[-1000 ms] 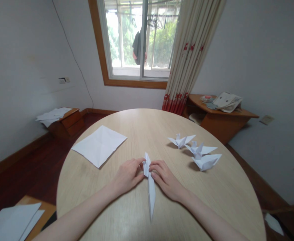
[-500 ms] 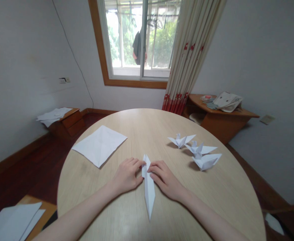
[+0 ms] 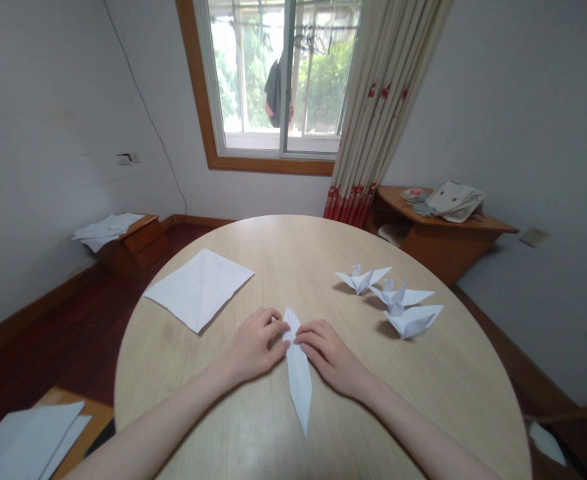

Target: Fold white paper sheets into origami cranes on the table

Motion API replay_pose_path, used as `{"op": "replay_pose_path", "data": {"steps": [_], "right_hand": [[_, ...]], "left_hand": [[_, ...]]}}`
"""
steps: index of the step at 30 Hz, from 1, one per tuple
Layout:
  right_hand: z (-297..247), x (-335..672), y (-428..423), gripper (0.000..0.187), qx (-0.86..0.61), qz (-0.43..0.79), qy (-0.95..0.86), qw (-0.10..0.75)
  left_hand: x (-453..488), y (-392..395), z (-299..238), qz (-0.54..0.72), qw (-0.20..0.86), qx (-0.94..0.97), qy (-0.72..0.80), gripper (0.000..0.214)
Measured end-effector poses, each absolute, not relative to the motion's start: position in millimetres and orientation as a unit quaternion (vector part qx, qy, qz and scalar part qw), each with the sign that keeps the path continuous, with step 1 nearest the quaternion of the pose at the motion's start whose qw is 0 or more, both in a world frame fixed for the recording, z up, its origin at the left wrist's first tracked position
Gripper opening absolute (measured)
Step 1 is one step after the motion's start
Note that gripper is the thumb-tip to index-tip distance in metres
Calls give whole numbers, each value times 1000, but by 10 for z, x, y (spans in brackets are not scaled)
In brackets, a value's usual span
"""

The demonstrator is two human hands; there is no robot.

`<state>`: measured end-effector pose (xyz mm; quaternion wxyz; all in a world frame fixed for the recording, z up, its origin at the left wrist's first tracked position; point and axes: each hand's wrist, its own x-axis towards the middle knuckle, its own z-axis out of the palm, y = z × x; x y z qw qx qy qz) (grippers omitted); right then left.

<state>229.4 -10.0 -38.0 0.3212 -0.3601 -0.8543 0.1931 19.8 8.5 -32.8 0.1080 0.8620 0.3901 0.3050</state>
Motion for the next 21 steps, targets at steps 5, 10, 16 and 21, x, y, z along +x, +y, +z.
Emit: {"op": "replay_pose_path", "data": {"steps": [5,10,16,21], "right_hand": [[-400,2306,-91,27,-339,202,-850,349],[-412,2313,-84,28,-313,181,-858,365],[-383,2315,-97,29,-289,160,-879,344],[-307,2320,-118,27,-308,184,-882,305]], "left_hand": [[191,97,-338,323,147,864,358,11],[184,103,-342,322,199,869,317,10],[178,100,-334,290,230,877,306,12],[174,75,-286,266,243,878,316,18]]}}
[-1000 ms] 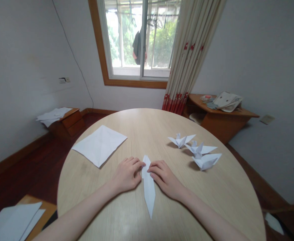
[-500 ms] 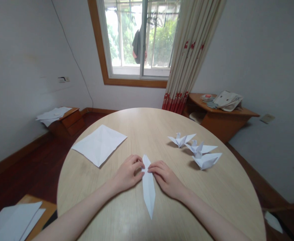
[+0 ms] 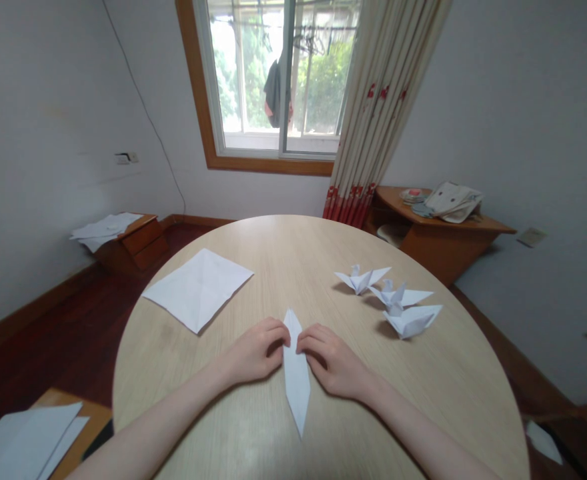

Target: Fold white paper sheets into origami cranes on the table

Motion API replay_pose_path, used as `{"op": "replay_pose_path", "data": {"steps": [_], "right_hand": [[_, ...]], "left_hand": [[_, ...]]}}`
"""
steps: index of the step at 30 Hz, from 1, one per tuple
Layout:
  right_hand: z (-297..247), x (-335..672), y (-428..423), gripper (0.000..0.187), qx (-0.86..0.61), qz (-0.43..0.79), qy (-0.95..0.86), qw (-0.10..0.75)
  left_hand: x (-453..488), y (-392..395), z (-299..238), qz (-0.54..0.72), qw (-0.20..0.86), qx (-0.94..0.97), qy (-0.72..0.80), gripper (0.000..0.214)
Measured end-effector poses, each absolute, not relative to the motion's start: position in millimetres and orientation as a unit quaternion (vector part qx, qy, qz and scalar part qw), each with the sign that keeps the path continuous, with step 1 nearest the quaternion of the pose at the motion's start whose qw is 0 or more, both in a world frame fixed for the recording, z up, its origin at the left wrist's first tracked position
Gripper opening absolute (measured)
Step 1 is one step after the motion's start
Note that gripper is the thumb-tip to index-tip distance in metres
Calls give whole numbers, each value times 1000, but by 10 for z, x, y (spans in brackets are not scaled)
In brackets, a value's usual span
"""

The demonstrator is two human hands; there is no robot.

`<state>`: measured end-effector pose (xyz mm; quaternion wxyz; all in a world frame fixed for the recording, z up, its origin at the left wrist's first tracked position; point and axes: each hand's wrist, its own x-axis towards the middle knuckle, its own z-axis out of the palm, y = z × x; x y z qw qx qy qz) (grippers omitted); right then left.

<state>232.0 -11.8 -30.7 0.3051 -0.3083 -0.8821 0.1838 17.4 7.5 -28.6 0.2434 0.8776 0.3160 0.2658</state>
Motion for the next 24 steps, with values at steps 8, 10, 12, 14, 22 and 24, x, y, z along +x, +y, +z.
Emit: {"op": "replay_pose_path", "data": {"steps": [8,10,12,14,22,24], "right_hand": [[-246,2341,-136,26,-330,257,-868,266],[-251,2345,-132,24,-331,272,-864,262],[-254,2347,-128,20,-330,276,-863,264],[-256,2347,-126,16,-327,273,-864,268],[-284,2338,-121,11,-322,246,-866,292],[-292,2336,-115,11,-320,238,-867,298]], "left_hand": [[148,44,-161,216,279,886,302,32],[146,39,-137,209,285,886,300,32],[147,35,-122,209,290,885,297,30],[147,32,-120,211,290,885,296,28],[148,43,-180,217,273,887,301,19],[154,49,-205,222,265,888,304,15]]}}
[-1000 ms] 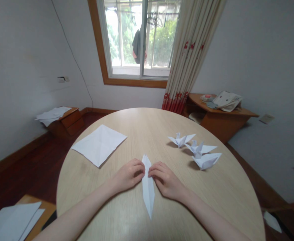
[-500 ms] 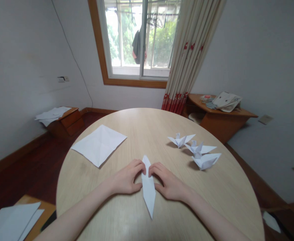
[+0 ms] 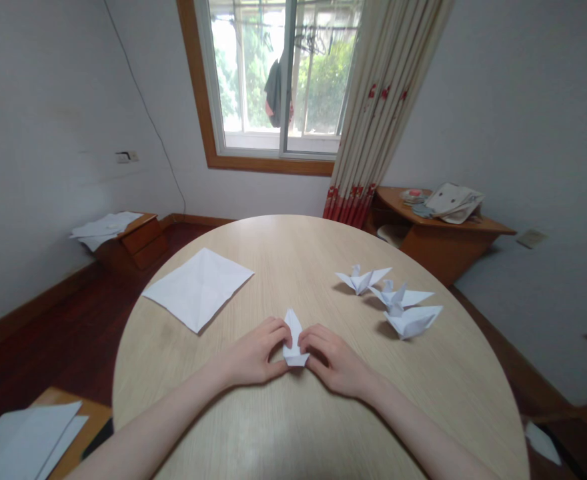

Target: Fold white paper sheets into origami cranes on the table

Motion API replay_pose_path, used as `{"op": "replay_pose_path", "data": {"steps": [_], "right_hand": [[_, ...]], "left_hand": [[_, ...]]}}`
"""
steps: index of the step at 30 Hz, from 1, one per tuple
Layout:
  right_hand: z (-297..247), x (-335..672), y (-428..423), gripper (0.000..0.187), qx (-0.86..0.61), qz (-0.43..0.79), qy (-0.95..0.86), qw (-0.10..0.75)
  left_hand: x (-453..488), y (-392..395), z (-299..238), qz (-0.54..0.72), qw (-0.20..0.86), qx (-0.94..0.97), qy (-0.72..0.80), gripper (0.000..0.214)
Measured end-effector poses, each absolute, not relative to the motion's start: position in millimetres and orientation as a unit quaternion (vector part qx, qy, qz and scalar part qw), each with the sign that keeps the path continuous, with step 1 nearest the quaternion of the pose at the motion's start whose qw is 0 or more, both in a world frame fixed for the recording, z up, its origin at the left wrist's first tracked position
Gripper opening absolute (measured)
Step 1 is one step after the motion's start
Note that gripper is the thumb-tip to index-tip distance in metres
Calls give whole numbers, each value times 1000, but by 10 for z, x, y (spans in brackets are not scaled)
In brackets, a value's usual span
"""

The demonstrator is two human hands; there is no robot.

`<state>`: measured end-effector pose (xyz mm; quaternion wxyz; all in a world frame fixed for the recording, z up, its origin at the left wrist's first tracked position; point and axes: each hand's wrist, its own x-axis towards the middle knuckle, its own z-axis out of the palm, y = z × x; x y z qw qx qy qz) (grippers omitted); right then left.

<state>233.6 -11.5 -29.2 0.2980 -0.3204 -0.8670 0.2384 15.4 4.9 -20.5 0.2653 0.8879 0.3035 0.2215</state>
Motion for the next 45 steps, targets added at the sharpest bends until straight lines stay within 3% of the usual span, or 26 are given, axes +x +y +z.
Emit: {"op": "replay_pose_path", "data": {"steps": [8,14,23,27,33,37,45], "right_hand": [[-322,2325,-95,9,-360,258,-836,325],[-413,2305,-66,23,-386,285,-800,361],[-465,2281,-60,38,-401,306,-796,334],[-458,2285,-58,42,-410,274,-810,317],[-556,2303,-38,45,-435,177,-838,278],[-604,2300,-32,48,-454,118,-852,230],[-563,2264,-48,48,-468,68,-869,147]], "left_hand": [[171,81,-265,220,237,888,326,12],[190,78,-294,239,264,850,387,13],[199,98,-406,302,352,789,402,46],[192,120,-465,322,358,789,383,48],[178,129,-462,329,307,827,337,43],[161,132,-425,304,220,855,358,39],[162,165,-373,189,106,902,373,39]]}}
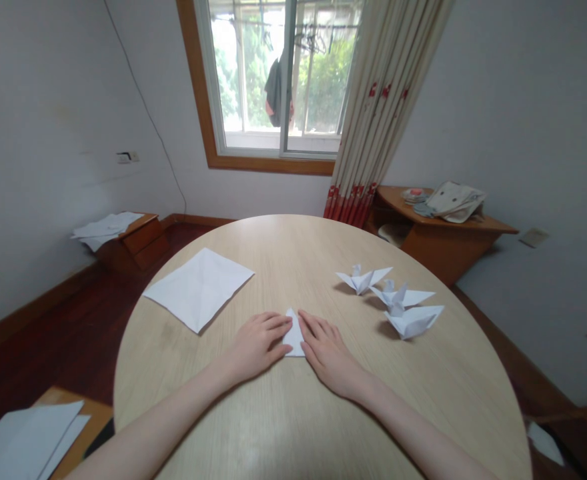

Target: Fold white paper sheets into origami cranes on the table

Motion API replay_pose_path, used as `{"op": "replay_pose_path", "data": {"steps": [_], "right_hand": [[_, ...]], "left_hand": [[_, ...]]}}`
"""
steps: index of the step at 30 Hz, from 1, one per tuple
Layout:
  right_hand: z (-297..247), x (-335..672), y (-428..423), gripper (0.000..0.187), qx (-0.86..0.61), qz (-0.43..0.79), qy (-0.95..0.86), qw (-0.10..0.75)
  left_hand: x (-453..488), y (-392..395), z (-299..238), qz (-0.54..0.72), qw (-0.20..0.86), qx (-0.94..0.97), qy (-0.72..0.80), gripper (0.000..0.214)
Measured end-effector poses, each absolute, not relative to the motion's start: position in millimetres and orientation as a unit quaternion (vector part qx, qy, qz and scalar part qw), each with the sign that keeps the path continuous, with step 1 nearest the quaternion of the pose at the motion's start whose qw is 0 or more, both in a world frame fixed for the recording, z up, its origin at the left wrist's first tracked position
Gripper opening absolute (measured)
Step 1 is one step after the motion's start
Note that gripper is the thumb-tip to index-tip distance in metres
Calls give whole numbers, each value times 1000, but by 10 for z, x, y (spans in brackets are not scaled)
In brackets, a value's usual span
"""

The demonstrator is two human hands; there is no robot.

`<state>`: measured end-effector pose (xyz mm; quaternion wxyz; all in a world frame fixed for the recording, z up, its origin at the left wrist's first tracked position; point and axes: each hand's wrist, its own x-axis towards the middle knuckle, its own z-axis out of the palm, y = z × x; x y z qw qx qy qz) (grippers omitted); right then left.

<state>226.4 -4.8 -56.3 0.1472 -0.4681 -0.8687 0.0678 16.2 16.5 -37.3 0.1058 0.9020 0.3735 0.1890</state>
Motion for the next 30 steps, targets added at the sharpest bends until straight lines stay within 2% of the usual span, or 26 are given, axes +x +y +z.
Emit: {"op": "replay_pose_path", "data": {"steps": [11,20,24,30], "right_hand": [[-534,2240,-51,48,-477,25,-870,121],[-550,2224,-57,48,-480,4,-868,123],[-562,2242,-48,47,-478,17,-868,133],[-530,2267,-42,46,-478,73,-860,160]], "left_hand": [[109,161,-345,136,46,924,355,41],[84,158,-295,121,39,931,343,54],[64,162,-298,130,44,932,335,56],[87,175,-330,129,25,936,325,48]]}}
